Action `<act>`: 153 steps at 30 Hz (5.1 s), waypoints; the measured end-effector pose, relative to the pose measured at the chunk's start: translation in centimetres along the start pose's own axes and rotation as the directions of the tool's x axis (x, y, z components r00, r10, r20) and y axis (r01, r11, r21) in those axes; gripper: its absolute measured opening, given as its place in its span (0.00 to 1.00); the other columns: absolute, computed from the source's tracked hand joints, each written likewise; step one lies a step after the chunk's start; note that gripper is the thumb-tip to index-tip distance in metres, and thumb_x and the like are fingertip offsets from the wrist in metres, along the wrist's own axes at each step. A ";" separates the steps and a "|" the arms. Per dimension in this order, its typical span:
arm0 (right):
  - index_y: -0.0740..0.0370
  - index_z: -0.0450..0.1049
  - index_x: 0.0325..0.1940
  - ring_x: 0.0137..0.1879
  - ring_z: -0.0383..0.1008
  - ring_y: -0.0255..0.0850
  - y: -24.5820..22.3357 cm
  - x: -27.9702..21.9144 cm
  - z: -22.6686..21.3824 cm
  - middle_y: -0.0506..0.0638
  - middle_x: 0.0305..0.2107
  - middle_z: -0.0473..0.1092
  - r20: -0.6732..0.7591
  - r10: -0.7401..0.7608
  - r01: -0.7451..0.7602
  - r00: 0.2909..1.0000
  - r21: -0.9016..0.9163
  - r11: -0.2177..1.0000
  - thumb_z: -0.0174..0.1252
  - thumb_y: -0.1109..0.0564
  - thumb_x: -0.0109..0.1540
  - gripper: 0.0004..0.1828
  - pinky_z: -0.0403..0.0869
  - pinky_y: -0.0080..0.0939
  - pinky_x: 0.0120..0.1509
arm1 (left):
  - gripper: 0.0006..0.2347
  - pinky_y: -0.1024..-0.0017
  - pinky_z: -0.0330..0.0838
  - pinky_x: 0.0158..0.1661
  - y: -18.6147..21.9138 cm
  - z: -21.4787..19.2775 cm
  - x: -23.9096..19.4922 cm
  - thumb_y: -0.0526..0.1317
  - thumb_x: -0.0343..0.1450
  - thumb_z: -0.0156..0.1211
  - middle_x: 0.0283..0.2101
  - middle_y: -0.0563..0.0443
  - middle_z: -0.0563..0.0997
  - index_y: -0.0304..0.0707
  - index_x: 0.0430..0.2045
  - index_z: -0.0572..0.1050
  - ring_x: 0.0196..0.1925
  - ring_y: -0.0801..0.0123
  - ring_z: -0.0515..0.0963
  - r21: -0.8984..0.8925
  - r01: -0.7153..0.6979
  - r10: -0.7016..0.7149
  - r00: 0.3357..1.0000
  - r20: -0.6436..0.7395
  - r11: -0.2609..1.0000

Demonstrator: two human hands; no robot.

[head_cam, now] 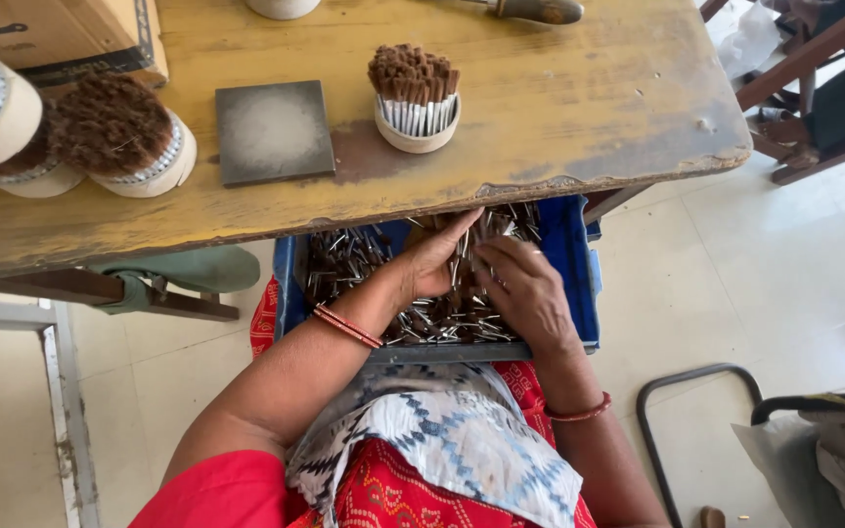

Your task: The person sits at a workbench and repeatedly picks metal ferrule parts by hand from a blue bin on their lap, sorting through the pile. They occasionally place a brown bristle tuft into a white cup holding finished tufts on the table.

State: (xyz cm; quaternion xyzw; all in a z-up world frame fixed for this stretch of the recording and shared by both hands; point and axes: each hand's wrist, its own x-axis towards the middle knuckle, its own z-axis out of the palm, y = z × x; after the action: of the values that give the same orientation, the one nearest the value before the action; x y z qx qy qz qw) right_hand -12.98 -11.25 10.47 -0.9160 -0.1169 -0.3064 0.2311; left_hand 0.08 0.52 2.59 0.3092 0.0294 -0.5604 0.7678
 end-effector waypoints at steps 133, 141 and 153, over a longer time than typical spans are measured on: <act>0.63 0.78 0.54 0.57 0.75 0.53 -0.5 0.7 -0.2 0.55 0.50 0.75 0.025 -0.016 0.016 1.000 -0.023 1.000 0.72 0.54 0.56 0.24 0.74 0.49 0.61 | 0.22 0.69 0.78 0.34 -0.7 -0.4 2.1 0.42 0.68 0.68 0.48 0.52 0.80 0.44 0.55 0.71 0.47 0.69 0.80 0.327 -0.103 0.102 0.995 0.021 0.939; 0.64 0.76 0.58 0.56 0.73 0.55 0.9 0.1 0.3 0.57 0.50 0.74 0.015 0.089 -0.088 0.996 -0.059 0.994 0.70 0.56 0.57 0.26 0.73 0.50 0.59 | 0.20 0.71 0.77 0.38 -1.0 -1.2 2.2 0.35 0.66 0.70 0.39 0.48 0.86 0.42 0.53 0.77 0.39 0.64 0.88 0.995 -0.094 0.444 0.891 0.099 -0.032; 0.61 0.80 0.43 0.48 0.77 0.47 0.9 -0.1 0.0 0.51 0.42 0.76 -0.192 0.158 -0.164 0.969 -0.019 0.986 0.67 0.64 0.59 0.08 0.75 0.45 0.53 | 0.15 0.66 0.88 0.42 -0.3 -1.1 1.6 0.40 0.71 0.65 0.43 0.44 0.83 0.29 0.48 0.75 0.41 0.64 0.87 0.129 -0.087 0.080 0.995 0.063 0.988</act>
State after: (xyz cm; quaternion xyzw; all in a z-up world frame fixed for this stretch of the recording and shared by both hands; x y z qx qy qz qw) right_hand -12.72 -12.09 10.13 -0.8929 -0.0143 -0.3745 0.2495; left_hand 0.71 -0.30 0.92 0.3440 -0.0426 -0.5370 0.7691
